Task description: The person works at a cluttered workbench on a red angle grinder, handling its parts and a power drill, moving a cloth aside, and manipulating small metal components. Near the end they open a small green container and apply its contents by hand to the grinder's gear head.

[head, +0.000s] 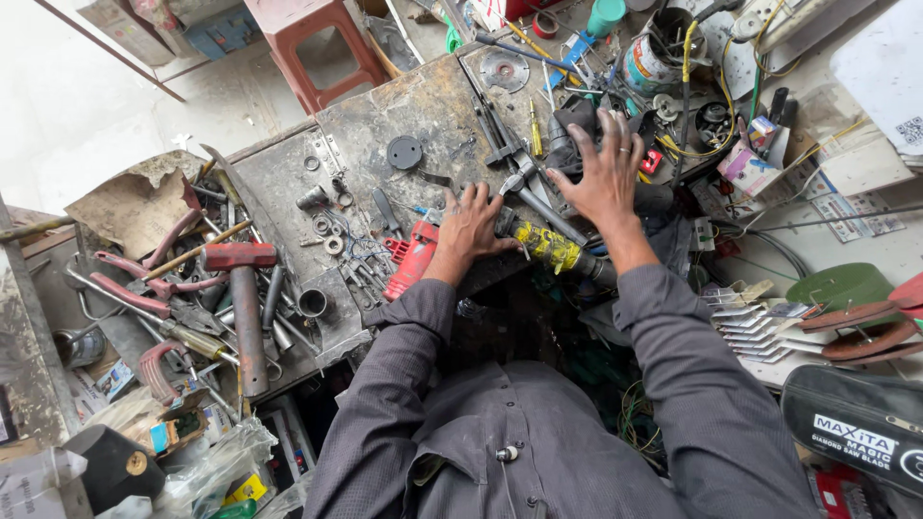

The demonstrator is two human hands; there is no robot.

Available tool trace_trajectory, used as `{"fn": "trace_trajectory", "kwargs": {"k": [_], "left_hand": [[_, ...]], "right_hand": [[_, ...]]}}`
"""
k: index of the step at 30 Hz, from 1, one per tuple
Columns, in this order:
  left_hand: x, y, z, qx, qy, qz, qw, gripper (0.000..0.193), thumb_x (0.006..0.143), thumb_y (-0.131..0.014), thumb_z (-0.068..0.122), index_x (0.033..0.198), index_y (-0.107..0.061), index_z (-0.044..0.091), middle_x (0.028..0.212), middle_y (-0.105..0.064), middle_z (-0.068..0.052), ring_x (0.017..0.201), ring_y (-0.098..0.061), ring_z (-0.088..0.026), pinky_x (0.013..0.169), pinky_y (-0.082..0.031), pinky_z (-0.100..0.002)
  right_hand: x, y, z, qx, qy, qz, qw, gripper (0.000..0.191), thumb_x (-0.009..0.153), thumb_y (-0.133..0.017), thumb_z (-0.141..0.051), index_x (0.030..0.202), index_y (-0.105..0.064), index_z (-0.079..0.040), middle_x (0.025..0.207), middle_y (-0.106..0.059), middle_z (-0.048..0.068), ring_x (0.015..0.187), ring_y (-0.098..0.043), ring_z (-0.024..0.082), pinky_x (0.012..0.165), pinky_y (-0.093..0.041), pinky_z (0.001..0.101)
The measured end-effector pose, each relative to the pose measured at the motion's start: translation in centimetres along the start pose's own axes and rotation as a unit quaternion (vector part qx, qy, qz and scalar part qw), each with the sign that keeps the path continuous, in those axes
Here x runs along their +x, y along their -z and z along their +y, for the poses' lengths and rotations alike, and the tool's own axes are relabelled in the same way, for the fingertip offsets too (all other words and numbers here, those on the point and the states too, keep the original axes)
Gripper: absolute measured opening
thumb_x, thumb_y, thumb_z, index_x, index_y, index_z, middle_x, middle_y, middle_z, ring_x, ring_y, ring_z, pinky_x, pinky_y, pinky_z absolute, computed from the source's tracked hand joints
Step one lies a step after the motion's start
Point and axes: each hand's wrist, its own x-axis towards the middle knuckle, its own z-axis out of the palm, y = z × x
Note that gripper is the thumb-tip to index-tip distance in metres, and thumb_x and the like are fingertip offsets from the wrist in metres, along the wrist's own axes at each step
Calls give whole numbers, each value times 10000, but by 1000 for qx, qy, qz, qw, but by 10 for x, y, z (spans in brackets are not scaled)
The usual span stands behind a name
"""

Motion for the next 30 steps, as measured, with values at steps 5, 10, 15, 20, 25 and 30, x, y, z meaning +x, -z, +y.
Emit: {"fn": "trace_trajectory", "kwargs": {"k": [5, 10, 15, 20, 25, 30], "left_hand": [[0, 3, -2, -12, 8, -32, 999, 1023, 616, -678, 868, 1316, -614, 124, 1311, -544, -150, 1296, -478, -337, 1037, -350, -697], [2, 4, -5, -2, 9, -52, 999, 1047, 638, -662, 900, 1308, -606, 97, 1343, -525, -166, 1286, -472, -345, 1010, -362, -692], [4, 4, -6, -3, 3, -47, 999, 1051, 617, -686, 882, 1312, -604, 99, 1345, -526, -152, 1300, -470, -345, 1012, -376, -667], [2, -3, -9, -6, -4, -43, 999, 866, 670, -764, 737, 1261, -634, 117, 1307, -565, -115, 1286, -513, -310, 1013, -417, -612], [-2, -10, -15, -6, -42, 43, 998, 595, 724, -735, 516, 1138, -629, 102, 1140, -581, -122, 1187, -554, -327, 888, -437, -577], [-6, -13, -14, -16, -48, 94, 994, 362, 814, -652, 346, 1086, -622, 110, 1035, -572, -100, 1042, -571, -300, 853, -433, -584]], "right_hand": [[6, -23, 17, 76, -83, -166, 980, 266, 964, -738, -314, 1137, -666, -126, 1119, -678, 122, 1086, -635, 318, 938, -408, 493], [-10, 21, -1, 189, -156, -9, 969, 237, 1028, -669, -188, 1177, -641, -6, 1019, -685, 150, 912, -683, 339, 816, -514, 456], [-61, 99, -83, 316, -218, 77, 920, 294, 947, -576, -143, 1195, -657, -8, 1023, -692, 160, 938, -711, 328, 856, -563, 430], [-64, 91, -145, 231, -131, 27, 964, 225, 858, -592, -204, 1018, -650, -56, 945, -640, 143, 917, -649, 370, 872, -463, 481], [-48, 55, -161, 185, -153, 24, 970, 341, 964, -675, -364, 830, -567, -70, 855, -613, 136, 824, -630, 369, 765, -475, 472], [-50, 30, -166, 156, -191, 40, 968, 430, 1006, -678, -411, 775, -544, -74, 751, -633, 124, 695, -648, 377, 615, -498, 479]]}}
